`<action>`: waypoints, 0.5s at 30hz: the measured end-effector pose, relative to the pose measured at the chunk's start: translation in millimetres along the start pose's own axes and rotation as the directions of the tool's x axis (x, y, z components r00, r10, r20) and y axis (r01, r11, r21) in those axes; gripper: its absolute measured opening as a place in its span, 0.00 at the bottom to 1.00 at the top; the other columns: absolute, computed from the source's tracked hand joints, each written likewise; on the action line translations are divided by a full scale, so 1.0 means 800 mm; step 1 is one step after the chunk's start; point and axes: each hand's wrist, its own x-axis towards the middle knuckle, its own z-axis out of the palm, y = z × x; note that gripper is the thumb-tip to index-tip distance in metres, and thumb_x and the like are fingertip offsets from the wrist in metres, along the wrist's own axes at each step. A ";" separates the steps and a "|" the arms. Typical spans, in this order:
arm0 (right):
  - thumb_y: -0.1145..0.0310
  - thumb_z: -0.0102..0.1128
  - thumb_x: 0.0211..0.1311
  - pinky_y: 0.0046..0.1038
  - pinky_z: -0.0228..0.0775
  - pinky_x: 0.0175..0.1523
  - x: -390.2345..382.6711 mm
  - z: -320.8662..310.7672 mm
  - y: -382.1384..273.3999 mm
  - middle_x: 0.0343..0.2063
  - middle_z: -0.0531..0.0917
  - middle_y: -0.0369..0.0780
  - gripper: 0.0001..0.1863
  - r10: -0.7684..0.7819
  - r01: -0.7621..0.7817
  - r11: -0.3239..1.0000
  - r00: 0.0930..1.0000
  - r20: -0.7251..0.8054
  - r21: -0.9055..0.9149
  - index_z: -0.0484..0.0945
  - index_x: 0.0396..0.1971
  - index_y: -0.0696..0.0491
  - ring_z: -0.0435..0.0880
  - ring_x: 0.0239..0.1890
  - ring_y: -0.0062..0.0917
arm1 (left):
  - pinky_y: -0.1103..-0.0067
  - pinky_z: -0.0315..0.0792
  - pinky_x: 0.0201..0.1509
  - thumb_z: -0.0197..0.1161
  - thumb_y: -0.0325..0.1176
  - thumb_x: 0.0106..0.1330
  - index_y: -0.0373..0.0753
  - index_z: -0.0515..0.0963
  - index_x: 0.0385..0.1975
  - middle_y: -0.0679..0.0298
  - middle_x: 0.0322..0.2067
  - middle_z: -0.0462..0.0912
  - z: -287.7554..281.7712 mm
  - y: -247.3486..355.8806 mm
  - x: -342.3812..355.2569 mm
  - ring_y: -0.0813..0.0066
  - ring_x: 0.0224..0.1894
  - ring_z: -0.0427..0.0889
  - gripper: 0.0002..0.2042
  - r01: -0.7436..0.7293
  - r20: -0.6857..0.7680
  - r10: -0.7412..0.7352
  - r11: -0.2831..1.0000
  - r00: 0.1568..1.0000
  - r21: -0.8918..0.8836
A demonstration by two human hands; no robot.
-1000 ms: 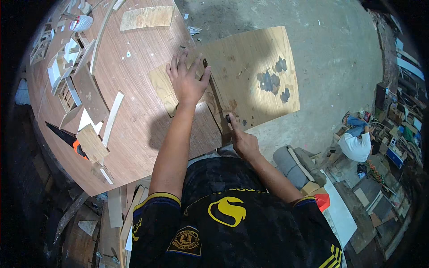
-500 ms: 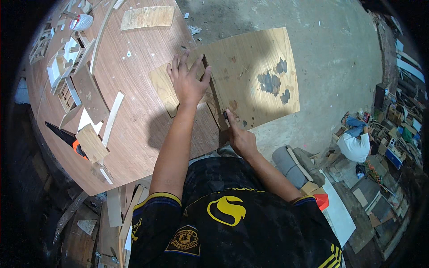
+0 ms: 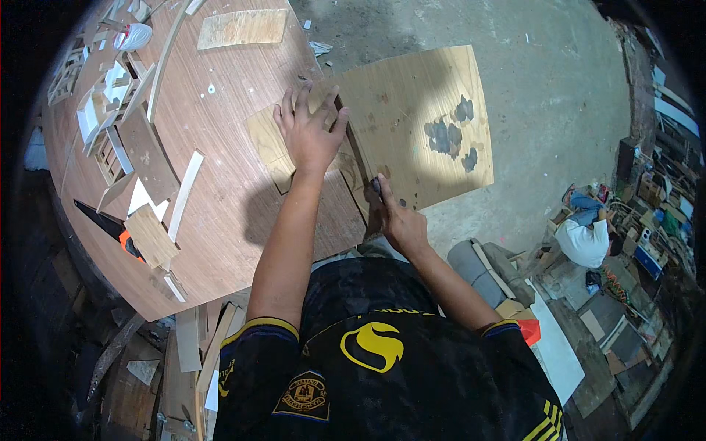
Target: The person is using a handheld cutting blade to cut a specific shape out of a thin piece of plywood on a workshop table.
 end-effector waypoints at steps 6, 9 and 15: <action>0.55 0.54 0.68 0.45 0.74 0.31 0.003 -0.063 -0.028 0.27 0.84 0.50 0.35 0.103 -0.079 0.988 0.977 0.186 -0.136 0.53 0.73 0.37 0.84 0.27 0.46 | 0.53 0.49 0.73 0.67 0.50 0.60 0.66 0.82 0.53 0.65 0.63 0.71 -0.001 0.000 -0.001 0.51 0.68 0.61 0.19 0.004 0.004 -0.004 1.000 1.000 0.013; 0.56 0.60 0.64 0.42 0.75 0.35 0.032 -0.061 -0.023 0.31 0.82 0.47 0.33 -0.068 0.061 0.994 0.995 -0.078 -0.089 0.64 0.68 0.39 0.84 0.32 0.43 | 0.53 0.50 0.72 0.68 0.50 0.59 0.65 0.82 0.52 0.65 0.62 0.72 -0.002 -0.002 0.001 0.51 0.68 0.61 0.19 0.006 -0.009 -0.006 1.000 1.000 0.016; 0.64 0.68 0.58 0.35 0.75 0.38 0.097 -0.039 -0.042 0.29 0.80 0.40 0.24 -0.113 0.195 0.965 0.913 -0.393 0.176 0.79 0.56 0.44 0.82 0.32 0.35 | 0.52 0.51 0.72 0.69 0.48 0.59 0.64 0.83 0.52 0.65 0.62 0.72 0.003 0.001 0.001 0.52 0.68 0.62 0.19 -0.008 -0.029 0.008 1.000 1.000 -0.002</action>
